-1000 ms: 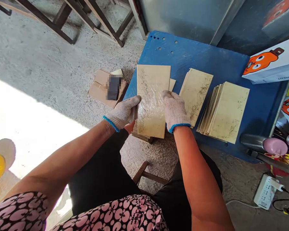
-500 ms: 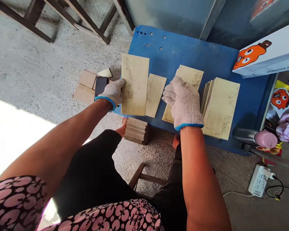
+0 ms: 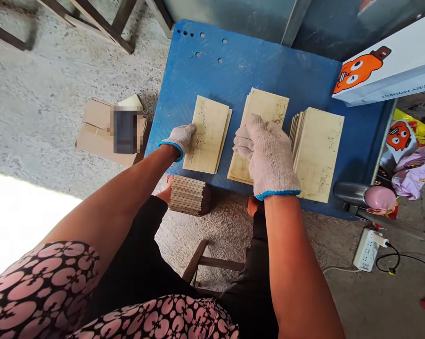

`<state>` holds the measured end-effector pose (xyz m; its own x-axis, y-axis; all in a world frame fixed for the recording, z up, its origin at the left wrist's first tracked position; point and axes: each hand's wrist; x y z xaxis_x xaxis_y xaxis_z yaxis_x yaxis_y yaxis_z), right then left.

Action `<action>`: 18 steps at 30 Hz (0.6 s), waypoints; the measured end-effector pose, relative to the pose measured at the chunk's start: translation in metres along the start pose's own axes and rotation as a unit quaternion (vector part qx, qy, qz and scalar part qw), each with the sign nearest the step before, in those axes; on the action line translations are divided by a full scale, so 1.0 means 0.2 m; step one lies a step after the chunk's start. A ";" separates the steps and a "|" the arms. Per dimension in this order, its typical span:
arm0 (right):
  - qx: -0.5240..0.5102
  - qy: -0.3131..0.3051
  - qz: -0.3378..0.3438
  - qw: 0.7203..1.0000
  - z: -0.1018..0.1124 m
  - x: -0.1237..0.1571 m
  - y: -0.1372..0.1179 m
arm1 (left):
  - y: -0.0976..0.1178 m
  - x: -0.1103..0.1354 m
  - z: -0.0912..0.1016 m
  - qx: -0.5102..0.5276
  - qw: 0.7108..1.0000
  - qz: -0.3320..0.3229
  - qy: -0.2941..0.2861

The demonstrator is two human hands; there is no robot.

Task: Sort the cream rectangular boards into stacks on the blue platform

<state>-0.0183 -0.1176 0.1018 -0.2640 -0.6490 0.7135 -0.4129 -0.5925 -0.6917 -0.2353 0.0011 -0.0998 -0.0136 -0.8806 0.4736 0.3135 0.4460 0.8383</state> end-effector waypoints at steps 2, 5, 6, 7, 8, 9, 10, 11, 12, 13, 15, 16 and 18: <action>0.004 0.001 -0.001 1.000 0.00 0.00 0.00 | 0.00 -0.01 -0.01 -0.031 1.000 0.006 0.002; 0.001 0.000 -0.007 1.000 0.00 0.01 0.00 | 0.04 0.01 -0.03 -0.054 0.998 0.015 -0.005; 0.001 -0.002 -0.009 1.000 0.00 0.01 0.00 | 0.06 0.02 -0.04 -0.062 0.998 0.015 -0.002; 0.002 -0.003 -0.011 1.000 0.00 0.01 0.00 | 0.07 0.04 -0.05 -0.074 0.997 0.014 0.005; 0.004 -0.004 -0.012 1.000 -0.01 0.01 0.00 | 0.09 0.06 -0.06 -0.090 0.996 0.011 0.013; 0.006 -0.004 -0.013 1.000 -0.01 0.01 0.01 | 0.10 0.07 -0.07 -0.108 0.994 0.008 0.018; 0.009 -0.003 -0.013 1.000 -0.01 0.01 0.01 | 0.12 0.09 -0.08 -0.126 0.992 0.002 0.021; 0.013 -0.002 -0.012 1.000 -0.02 0.01 0.01 | 0.13 0.10 -0.09 -0.139 0.990 -0.003 0.021; 0.016 -0.001 -0.012 1.000 -0.02 0.01 0.02 | 0.14 0.11 -0.09 -0.147 0.989 -0.007 0.019; 0.020 -0.001 -0.011 1.000 -0.03 0.01 0.02 | 0.14 0.11 -0.10 -0.153 0.988 -0.010 0.015; 0.030 -0.001 -0.009 0.999 -0.04 0.02 0.02 | 0.13 0.09 -0.09 -0.159 0.987 -0.029 0.013; 0.035 0.000 -0.008 0.999 -0.05 0.02 0.03 | 0.12 0.08 -0.08 -0.155 0.987 -0.046 0.015; 0.039 0.004 -0.009 0.999 -0.05 0.03 0.03 | 0.09 0.05 -0.07 -0.125 0.989 -0.084 0.010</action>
<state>-0.0313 -0.1195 0.1030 -0.2643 -0.6346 0.7263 -0.3482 -0.6394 -0.6855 -0.2165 -0.0016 -0.0836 -0.0671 -0.9431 0.3256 0.5336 0.2419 0.8104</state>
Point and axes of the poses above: each hand's wrist, its own x-axis away from the middle knuckle, its own z-axis out of the back of the hand, y = z × x, and after that the axes turned 14 degrees about -z, right-handed
